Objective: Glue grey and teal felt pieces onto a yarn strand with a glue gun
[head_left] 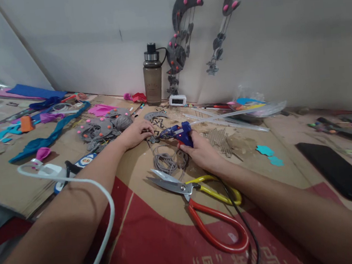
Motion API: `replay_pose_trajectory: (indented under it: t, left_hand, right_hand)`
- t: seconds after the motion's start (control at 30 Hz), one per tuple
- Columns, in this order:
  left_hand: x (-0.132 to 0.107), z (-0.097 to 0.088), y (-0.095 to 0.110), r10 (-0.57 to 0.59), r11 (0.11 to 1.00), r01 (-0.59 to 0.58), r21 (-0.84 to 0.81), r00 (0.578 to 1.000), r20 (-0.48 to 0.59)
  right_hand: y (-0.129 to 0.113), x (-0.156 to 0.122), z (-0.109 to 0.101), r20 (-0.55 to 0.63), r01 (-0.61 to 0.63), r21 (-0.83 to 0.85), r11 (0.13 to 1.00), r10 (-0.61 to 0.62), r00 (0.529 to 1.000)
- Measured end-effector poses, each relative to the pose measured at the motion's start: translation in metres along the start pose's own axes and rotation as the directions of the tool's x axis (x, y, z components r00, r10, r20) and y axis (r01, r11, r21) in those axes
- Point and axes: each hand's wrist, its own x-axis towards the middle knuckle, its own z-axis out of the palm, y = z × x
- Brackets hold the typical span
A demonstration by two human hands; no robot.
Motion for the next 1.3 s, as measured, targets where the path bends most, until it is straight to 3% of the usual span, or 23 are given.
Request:
replay_pose_trajectory:
  t: [0.67, 1.0, 1.3]
  left_hand:
    - [0.0002, 0.0014, -0.0016, 0.018, 1.000, -0.018, -0.014, 1.000, -0.004]
    - [0.0005, 0.0001, 0.0013, -0.014, 1.000, 0.014, -0.017, 1.000, 0.011]
    - [0.0001, 0.0000, 0.0020, -0.032, 0.999, 0.032, -0.007, 0.999, 0.013]
  right_hand:
    - [0.0013, 0.0022, 0.0019, -0.034, 0.062, 0.053, 0.997, -0.060, 0.998]
    - [-0.0015, -0.0020, -0.0009, -0.007, 0.045, 0.007, 0.999, -0.045, 0.999]
    - [-0.0004, -0.0026, -0.0004, -0.029, 0.040, 0.068, 0.997, -0.038, 0.999]
